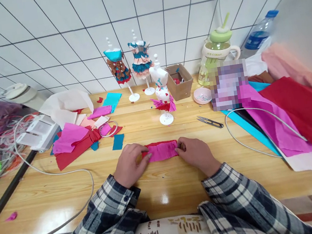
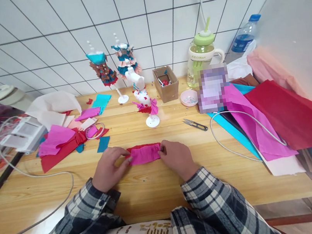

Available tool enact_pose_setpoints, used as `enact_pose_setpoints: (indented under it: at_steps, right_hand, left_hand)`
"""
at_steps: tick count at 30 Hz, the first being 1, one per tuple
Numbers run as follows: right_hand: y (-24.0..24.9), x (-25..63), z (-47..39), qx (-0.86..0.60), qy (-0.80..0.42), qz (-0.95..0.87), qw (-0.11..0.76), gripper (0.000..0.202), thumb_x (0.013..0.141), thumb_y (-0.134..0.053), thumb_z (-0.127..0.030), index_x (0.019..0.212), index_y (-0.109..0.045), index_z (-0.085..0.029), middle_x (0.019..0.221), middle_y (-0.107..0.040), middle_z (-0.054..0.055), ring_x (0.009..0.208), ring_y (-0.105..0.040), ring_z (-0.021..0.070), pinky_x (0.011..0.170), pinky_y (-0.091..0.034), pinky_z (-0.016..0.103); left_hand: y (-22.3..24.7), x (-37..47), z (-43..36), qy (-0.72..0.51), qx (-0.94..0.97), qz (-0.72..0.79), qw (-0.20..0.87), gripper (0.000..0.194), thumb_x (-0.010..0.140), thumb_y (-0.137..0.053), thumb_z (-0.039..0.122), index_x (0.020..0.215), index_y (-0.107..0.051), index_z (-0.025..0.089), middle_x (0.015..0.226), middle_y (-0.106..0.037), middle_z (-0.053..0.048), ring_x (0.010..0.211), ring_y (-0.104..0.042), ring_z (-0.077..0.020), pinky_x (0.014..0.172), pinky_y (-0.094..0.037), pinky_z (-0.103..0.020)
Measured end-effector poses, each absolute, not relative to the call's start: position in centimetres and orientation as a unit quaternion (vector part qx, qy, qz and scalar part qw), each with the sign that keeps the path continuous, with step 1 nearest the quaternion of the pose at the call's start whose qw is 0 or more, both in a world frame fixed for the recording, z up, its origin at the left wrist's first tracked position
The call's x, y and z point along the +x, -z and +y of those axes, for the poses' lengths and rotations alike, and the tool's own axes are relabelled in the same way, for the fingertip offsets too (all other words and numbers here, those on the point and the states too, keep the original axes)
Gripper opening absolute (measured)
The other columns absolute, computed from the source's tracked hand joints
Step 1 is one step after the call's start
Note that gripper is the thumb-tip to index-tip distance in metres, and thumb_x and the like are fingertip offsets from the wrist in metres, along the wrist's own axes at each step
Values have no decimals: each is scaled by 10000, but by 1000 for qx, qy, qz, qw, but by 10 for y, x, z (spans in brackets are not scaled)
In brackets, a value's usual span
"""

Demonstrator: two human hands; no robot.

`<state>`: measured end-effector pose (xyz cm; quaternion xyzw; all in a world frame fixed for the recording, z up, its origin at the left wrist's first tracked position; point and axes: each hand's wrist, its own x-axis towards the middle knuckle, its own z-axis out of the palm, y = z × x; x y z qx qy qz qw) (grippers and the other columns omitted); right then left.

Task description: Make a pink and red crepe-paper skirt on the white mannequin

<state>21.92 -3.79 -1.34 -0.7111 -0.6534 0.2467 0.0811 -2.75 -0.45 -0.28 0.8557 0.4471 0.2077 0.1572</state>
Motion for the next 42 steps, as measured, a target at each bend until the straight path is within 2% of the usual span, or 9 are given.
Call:
enact_pose_setpoints:
  at_steps: [6,17,21,24,27,29,32,37,42]
  right_hand:
    - [13,219,-38,-716,-249,-647,80,122,839,-556,-372,868,-605,-265,771,-676,-21,711,-575,149,553,-237,252]
    - [14,222,-37,-713,-271,-641,90,122,840,-571,-362,861,-613,-249,762,-662,-14,709,-567,151,571,-280,253]
    - [10,226,-37,-678,-285,-651,187,62,814,-577,-277,815,-590,-217,782,-629,-5,722,-556,141,623,-351,250]
    - [-4,224,-35,-603,-421,-611,294,121,841,-526,-326,827,-533,-205,709,-572,-22,613,-535,117,572,-391,235]
    - [-24,210,-25,-472,-627,-540,304,251,848,-507,-448,921,-504,-207,690,-558,-30,532,-548,112,433,-369,198]
    - [-36,191,-11,-425,-678,-512,312,293,828,-540,-471,944,-510,-203,736,-578,-15,579,-592,123,414,-390,183]
    - [-42,154,21,-415,-675,-511,334,217,832,-559,-410,886,-509,-205,761,-586,-13,670,-636,131,478,-461,181]
    - [-17,102,77,-470,-598,-545,353,163,933,-405,-314,1023,-502,-219,986,-661,35,839,-683,135,583,-522,204]
    - [10,98,89,-527,-515,-578,350,243,835,-524,-178,1074,-553,-209,1137,-650,66,978,-641,162,793,-527,305]
  left_hand:
    - [6,-15,-10,-109,899,411,105,172,879,-554,327,980,-664,241,1047,-663,-54,987,-566,-234,864,-398,-403]
    - [6,-26,-3,-75,863,473,160,226,844,-577,379,1017,-655,256,1124,-627,-69,1022,-564,-257,874,-382,-404]
    - [6,-29,-2,-101,862,463,181,231,905,-488,354,1026,-630,218,1038,-644,-76,975,-575,-234,871,-415,-379]
    - [8,-34,-1,-123,860,451,203,250,940,-416,288,950,-647,193,967,-648,-78,918,-581,-206,849,-440,-339]
    - [11,-37,-2,-130,865,442,202,256,940,-424,282,975,-664,201,1003,-644,-79,940,-579,-204,855,-445,-331]
    - [12,-36,-4,-123,870,436,196,235,925,-445,259,1001,-661,207,988,-645,-75,932,-579,-209,833,-448,-335]
    - [12,-34,-8,-120,876,426,191,192,895,-487,230,982,-657,204,969,-645,-73,922,-574,-215,810,-444,-339]
    - [10,-35,-13,-115,880,419,190,213,912,-481,271,979,-676,220,930,-649,-60,871,-562,-207,803,-433,-352]
    - [8,-37,-16,-119,884,420,169,178,846,-577,262,987,-681,232,958,-619,-67,926,-534,-223,838,-425,-369]
